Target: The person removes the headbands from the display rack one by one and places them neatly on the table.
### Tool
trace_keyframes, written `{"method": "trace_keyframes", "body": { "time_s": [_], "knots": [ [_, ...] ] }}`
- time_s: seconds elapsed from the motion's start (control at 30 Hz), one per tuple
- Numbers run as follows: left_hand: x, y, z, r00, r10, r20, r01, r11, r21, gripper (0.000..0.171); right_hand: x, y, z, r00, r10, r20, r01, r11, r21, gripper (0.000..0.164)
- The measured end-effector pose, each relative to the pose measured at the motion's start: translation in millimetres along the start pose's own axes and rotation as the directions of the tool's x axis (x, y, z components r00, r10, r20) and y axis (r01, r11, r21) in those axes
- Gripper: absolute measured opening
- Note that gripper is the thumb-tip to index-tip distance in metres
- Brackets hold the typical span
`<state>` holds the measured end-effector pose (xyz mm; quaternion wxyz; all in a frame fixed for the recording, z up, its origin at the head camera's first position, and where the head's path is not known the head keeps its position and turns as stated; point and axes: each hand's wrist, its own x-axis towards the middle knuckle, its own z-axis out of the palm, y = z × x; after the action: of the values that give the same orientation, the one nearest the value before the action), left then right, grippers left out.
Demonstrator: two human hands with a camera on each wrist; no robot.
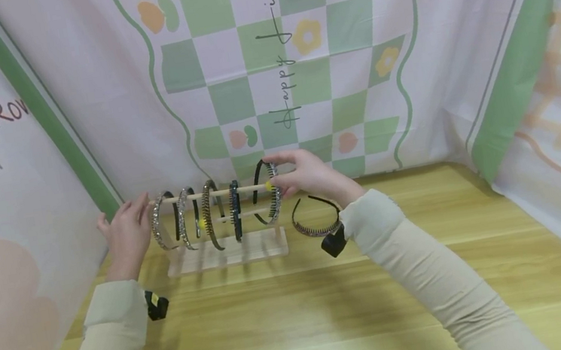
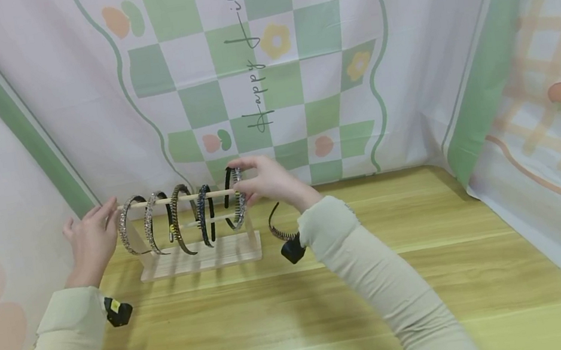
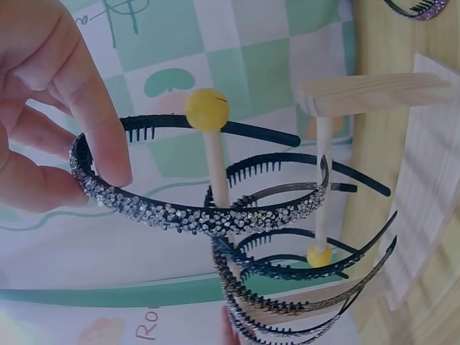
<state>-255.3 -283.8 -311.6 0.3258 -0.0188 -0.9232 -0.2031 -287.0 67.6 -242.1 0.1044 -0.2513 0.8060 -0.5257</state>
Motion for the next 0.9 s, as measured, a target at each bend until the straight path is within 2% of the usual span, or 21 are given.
{"method": "trace_keyframes", "body": {
  "time_s": [0.2, 0.53, 0.9],
  "knots": [
    [0.2, -0.6, 0.2, 1.000, 0.009, -0.010, -0.009, 1.000, 0.002, 0.033, -2.2, 2.2, -6.3, 1.000, -0.028, -0.008, 0.028, 0.999, 0.047, 0.056],
    [-0.3, -0.8, -0.2, 1.000, 0.011, 0.000, -0.011, 1.000, 0.008, 0.032, -10.1, 7.6, -23.4, 0.998, -0.011, -0.056, 0.012, 1.000, 0.006, 0.056],
    [0.7, -2.9, -0.5, 0.999, 0.031, -0.017, -0.031, 1.000, 0.004, 0.032, -22.2, 14.1, -41.0, 0.994, -0.007, -0.112, 0.013, 0.999, 0.053, 0.057]
  ]
}}
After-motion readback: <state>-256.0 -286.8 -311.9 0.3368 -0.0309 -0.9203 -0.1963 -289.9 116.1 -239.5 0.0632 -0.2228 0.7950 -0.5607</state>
